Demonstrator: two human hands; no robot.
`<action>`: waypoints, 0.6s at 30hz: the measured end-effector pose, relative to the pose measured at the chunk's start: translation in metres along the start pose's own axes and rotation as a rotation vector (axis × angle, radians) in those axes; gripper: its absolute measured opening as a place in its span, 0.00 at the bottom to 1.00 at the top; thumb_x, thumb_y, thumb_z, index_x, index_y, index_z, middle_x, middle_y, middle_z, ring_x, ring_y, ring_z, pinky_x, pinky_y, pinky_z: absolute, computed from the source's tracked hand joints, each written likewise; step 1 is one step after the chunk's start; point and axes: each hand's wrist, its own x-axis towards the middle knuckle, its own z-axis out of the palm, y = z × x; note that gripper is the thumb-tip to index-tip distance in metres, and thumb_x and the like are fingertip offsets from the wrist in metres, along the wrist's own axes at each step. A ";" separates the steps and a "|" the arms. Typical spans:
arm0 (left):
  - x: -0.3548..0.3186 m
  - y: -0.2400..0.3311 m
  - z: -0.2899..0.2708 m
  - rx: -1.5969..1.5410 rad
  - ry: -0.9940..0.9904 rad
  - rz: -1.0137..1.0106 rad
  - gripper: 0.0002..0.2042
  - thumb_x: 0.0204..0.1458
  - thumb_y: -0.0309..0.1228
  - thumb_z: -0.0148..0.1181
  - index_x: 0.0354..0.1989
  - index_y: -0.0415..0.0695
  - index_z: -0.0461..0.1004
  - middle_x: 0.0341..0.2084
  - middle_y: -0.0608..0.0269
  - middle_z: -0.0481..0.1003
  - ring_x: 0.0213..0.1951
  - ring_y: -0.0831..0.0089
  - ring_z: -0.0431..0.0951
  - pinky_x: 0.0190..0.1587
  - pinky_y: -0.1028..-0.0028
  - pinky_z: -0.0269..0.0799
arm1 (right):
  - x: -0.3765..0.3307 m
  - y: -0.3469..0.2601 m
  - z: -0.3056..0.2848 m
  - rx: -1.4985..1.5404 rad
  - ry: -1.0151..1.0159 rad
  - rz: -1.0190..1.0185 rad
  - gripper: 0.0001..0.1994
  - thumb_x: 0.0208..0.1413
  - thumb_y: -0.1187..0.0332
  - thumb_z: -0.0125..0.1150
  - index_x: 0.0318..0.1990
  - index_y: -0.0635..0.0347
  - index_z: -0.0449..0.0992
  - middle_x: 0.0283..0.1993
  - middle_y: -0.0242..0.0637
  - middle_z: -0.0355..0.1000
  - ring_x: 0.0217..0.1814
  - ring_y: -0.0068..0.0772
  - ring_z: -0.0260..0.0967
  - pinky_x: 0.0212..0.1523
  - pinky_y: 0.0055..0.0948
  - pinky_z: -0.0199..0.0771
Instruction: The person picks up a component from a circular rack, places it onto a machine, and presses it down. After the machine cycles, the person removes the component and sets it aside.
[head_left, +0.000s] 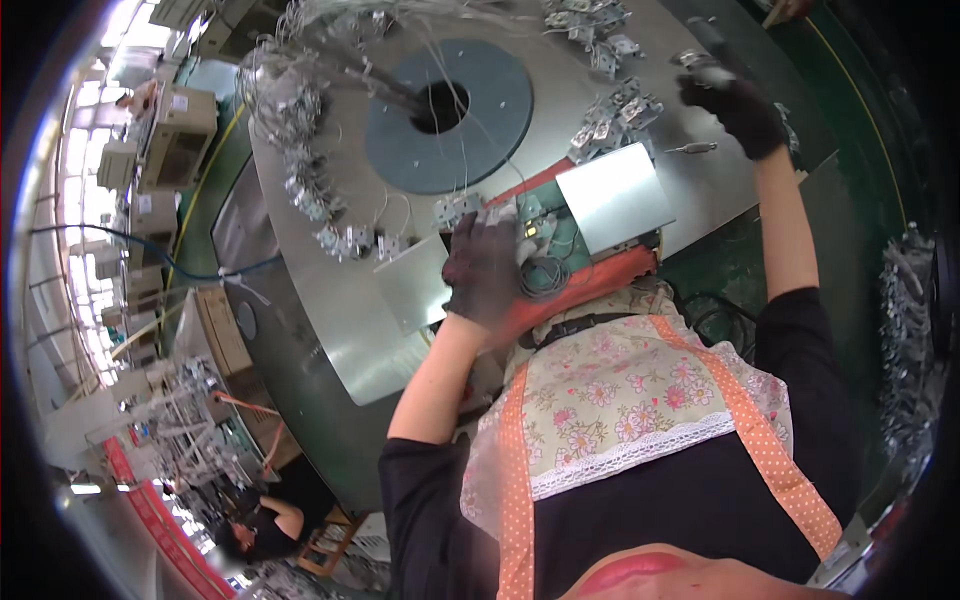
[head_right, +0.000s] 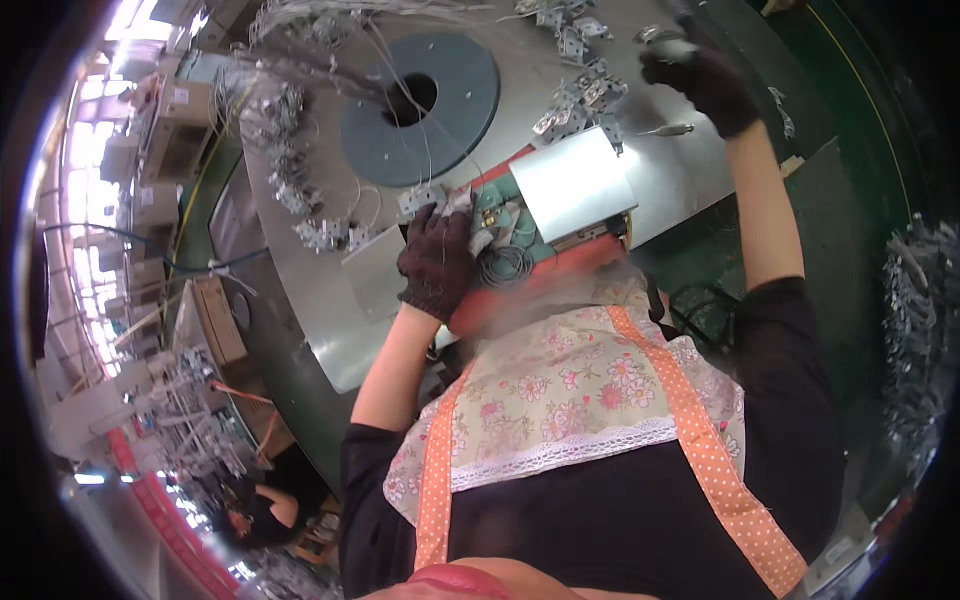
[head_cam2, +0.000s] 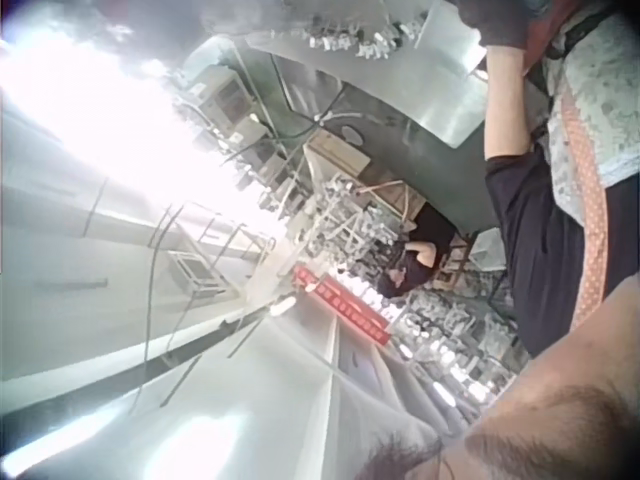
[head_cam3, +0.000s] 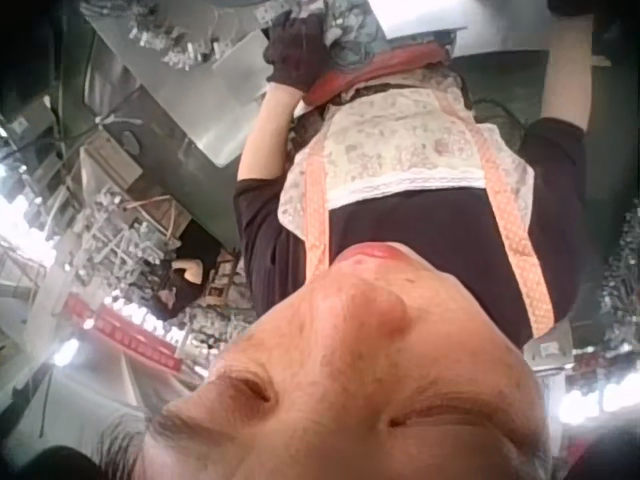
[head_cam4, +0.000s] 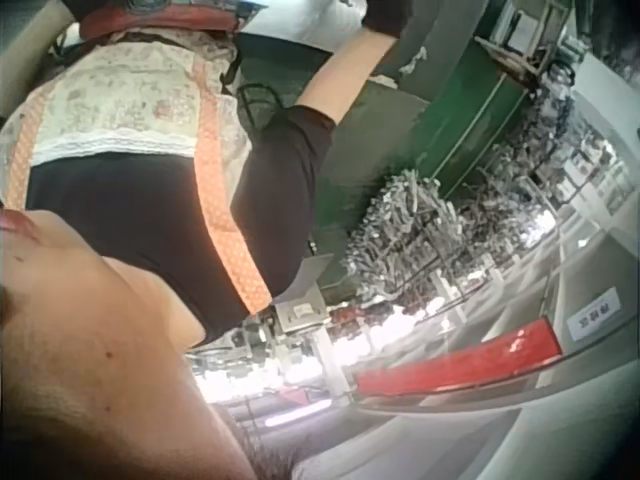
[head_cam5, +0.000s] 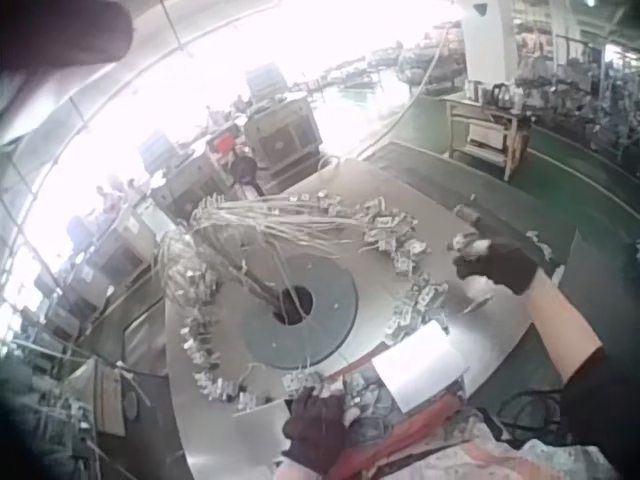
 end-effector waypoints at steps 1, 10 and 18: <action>-0.001 -0.002 0.004 0.028 0.049 0.039 0.28 0.56 0.47 0.62 0.59 0.40 0.73 0.49 0.48 0.80 0.57 0.51 0.77 0.67 0.54 0.63 | -0.004 -0.009 0.001 0.106 0.082 0.064 0.30 0.60 0.64 0.61 0.70 0.57 0.65 0.52 0.45 0.73 0.49 0.37 0.75 0.51 0.38 0.81; 0.001 -0.005 0.014 0.038 0.067 0.032 0.27 0.57 0.48 0.61 0.58 0.41 0.73 0.50 0.49 0.80 0.57 0.52 0.77 0.66 0.53 0.64 | -0.048 -0.045 0.070 0.562 -0.107 0.084 0.25 0.68 0.65 0.55 0.68 0.65 0.63 0.56 0.48 0.73 0.48 0.36 0.75 0.47 0.33 0.82; 0.001 -0.003 0.006 -0.054 -0.029 -0.004 0.21 0.63 0.35 0.43 0.59 0.39 0.73 0.56 0.42 0.76 0.62 0.47 0.73 0.72 0.53 0.56 | -0.106 -0.071 0.206 -0.860 -0.381 -0.525 0.19 0.62 0.66 0.64 0.57 0.66 0.74 0.48 0.40 0.76 0.46 0.33 0.75 0.46 0.31 0.80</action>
